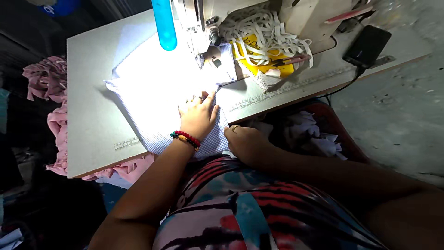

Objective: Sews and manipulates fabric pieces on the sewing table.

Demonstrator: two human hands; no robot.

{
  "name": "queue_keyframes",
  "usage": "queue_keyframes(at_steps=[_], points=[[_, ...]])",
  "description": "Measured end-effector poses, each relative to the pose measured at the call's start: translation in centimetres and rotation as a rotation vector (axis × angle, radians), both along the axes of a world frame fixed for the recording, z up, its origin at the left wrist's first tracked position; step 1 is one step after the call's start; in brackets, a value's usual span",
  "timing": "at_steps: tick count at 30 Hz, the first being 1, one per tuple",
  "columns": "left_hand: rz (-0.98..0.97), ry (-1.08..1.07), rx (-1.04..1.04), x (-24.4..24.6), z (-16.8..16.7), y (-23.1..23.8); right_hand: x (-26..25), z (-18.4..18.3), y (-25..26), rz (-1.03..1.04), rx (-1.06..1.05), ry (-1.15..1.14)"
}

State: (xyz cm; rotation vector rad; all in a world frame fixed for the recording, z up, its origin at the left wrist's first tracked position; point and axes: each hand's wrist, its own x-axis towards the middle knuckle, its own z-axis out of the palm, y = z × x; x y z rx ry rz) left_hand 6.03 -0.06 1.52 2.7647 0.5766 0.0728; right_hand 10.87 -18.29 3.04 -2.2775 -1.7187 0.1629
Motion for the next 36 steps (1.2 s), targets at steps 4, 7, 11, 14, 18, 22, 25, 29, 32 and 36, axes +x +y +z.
queue_keyframes(at_steps=[4,7,11,14,18,22,25,29,32,36], points=[[-0.008,0.016,0.003,1.0,-0.1,1.4,0.5,-0.6,1.2,-0.008,0.075,-0.030],[-0.049,0.003,0.034,1.7,-0.3,2.7,1.0,-0.6,2.0,-0.023,0.094,-0.046],[-0.057,-0.020,0.032,2.8,-0.8,4.2,1.8,-0.4,3.2,-0.035,0.050,-0.049],[-0.061,-0.037,-0.011,3.6,-1.3,5.2,2.4,-0.5,4.2,-0.052,0.048,-0.062],[-0.077,-0.032,0.016,4.5,-1.4,6.8,3.1,-0.4,5.6,-0.083,0.013,-0.057],[-0.116,0.001,0.032,4.5,-0.8,6.8,3.7,0.0,6.9,-0.114,-0.060,-0.026],[-0.089,-0.054,0.014,2.8,-0.4,3.4,4.3,0.0,7.7,-0.117,-0.055,-0.029],[0.046,0.006,-0.018,-1.0,0.2,-0.3,5.4,-0.1,9.0,-0.090,-0.031,-0.042],[0.048,0.061,-0.023,-1.8,0.0,0.0,6.2,-0.6,9.8,-0.073,0.000,-0.081],[-0.020,0.036,-0.008,-1.9,-0.3,2.0,6.7,-0.2,10.9,-0.079,-0.042,-0.098]])
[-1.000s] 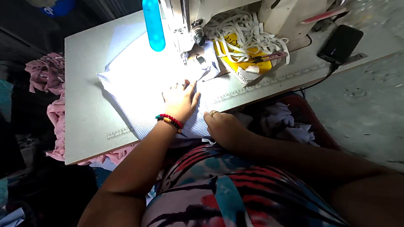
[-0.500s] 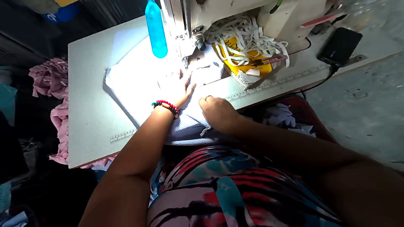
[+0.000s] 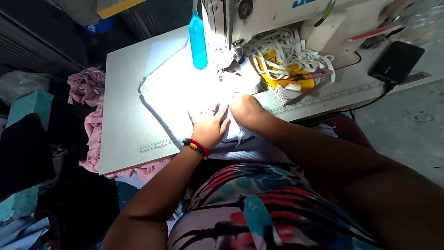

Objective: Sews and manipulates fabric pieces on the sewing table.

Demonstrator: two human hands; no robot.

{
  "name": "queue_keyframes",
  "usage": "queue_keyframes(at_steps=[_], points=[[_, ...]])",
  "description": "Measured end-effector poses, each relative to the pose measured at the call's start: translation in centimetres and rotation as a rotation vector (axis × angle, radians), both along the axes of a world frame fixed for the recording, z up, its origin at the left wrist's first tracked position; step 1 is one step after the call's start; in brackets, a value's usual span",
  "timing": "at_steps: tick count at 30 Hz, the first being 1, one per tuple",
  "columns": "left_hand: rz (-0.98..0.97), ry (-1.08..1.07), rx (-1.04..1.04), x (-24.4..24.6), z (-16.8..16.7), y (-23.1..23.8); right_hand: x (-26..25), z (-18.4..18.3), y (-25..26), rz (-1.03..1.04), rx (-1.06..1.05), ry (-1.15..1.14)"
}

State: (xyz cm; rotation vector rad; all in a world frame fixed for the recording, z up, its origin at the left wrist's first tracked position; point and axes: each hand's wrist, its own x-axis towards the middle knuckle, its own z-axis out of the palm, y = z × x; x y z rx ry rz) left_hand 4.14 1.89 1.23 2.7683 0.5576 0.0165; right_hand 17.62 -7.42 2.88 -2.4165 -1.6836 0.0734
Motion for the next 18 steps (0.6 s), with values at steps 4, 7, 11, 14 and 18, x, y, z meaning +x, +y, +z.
queue_keyframes(at_steps=[4,7,11,14,18], points=[[-0.155,-0.053,0.010,0.3,-0.2,4.0,0.3,1.0,1.1,-0.029,-0.050,0.069],[-0.283,-0.064,0.114,1.0,-0.3,7.8,0.6,0.7,2.3,-0.010,-0.081,0.006],[-0.261,-0.134,0.203,1.9,0.5,7.1,0.1,0.1,3.3,-0.102,-0.146,0.003],[0.071,-0.193,-0.167,2.4,1.9,0.9,-0.7,1.2,1.4,-0.337,0.097,0.437],[0.291,-0.169,-0.313,2.6,1.5,-2.4,-1.2,1.6,-3.0,-0.418,0.116,0.632]])
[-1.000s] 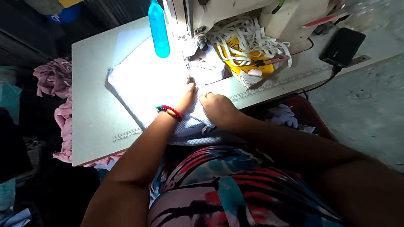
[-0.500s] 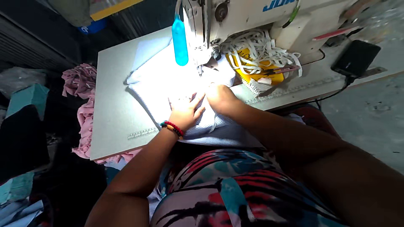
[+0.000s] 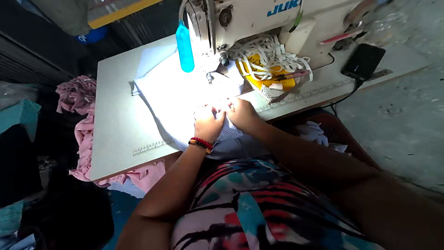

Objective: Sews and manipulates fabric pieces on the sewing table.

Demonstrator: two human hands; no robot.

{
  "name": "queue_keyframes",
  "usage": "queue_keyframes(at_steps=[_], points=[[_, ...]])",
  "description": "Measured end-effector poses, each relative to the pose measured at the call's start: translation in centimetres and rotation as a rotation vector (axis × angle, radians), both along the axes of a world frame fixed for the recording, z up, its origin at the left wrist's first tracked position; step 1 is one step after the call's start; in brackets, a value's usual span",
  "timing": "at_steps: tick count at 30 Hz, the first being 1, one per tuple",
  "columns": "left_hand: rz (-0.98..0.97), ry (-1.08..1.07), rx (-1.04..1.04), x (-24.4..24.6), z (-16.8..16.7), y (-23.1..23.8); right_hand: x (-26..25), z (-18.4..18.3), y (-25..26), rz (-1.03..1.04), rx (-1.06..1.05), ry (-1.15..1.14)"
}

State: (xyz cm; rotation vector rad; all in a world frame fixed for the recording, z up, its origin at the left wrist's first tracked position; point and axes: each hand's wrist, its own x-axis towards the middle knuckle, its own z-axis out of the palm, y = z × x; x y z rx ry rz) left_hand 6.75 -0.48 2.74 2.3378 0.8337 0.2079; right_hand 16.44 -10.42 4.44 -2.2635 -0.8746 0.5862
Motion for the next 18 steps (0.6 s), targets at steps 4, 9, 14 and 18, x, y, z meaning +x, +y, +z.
queue_keyframes(at_steps=[4,9,14,18], points=[[-0.013,0.072,0.088,0.3,-0.4,0.3,-1.5,-0.5,-4.4,0.032,0.057,-0.006],[0.023,-0.128,-0.199,-1.4,0.9,-0.8,-3.0,-0.9,-6.9,0.006,0.179,-0.065],[-0.055,-0.146,-0.813,-4.9,1.3,-6.2,-2.9,-1.8,-7.3,-0.083,0.284,0.007],[-0.420,0.088,-0.579,-5.7,1.7,-7.6,-3.1,-1.6,-7.1,-0.082,0.270,-0.015]])
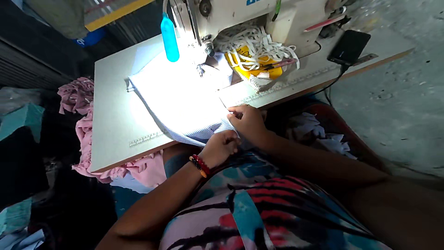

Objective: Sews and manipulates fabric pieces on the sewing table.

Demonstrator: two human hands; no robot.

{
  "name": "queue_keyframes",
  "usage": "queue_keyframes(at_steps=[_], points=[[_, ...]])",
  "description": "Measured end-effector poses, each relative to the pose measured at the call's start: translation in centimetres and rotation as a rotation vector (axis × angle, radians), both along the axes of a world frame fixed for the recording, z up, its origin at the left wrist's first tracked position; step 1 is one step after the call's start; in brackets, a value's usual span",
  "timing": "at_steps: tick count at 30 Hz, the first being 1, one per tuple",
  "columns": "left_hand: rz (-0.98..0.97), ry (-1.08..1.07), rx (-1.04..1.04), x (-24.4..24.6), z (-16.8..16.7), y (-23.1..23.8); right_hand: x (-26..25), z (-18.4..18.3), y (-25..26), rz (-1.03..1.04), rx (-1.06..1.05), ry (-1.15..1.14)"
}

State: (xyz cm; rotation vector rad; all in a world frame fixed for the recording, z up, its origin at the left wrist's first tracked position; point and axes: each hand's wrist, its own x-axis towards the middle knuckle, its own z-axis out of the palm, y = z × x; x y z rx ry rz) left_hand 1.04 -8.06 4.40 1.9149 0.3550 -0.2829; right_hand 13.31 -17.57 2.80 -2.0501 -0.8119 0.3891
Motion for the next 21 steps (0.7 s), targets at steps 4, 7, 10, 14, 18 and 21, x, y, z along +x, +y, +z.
queue_keyframes(at_steps=[4,7,10,14,18,21], points=[[-0.366,-0.154,0.225,-0.5,0.4,-0.7,-0.2,0.0,0.1,0.050,-0.033,-0.100],[-0.515,-0.275,0.206,-0.7,0.9,-1.3,-0.4,0.3,0.2,0.133,-0.132,-0.123],[-0.433,-0.350,0.177,-1.5,1.5,-1.2,-0.3,0.7,0.2,0.228,-0.258,-0.164],[0.036,-0.345,0.667,-2.2,-0.1,3.0,-1.2,1.3,0.3,0.339,-0.424,-0.353],[0.207,-0.048,1.049,-4.4,-4.0,12.3,-2.3,1.2,0.4,0.399,-0.487,-0.495],[0.267,0.068,1.132,-4.5,-2.5,14.8,-2.8,0.9,0.4,0.415,-0.472,-0.581]])
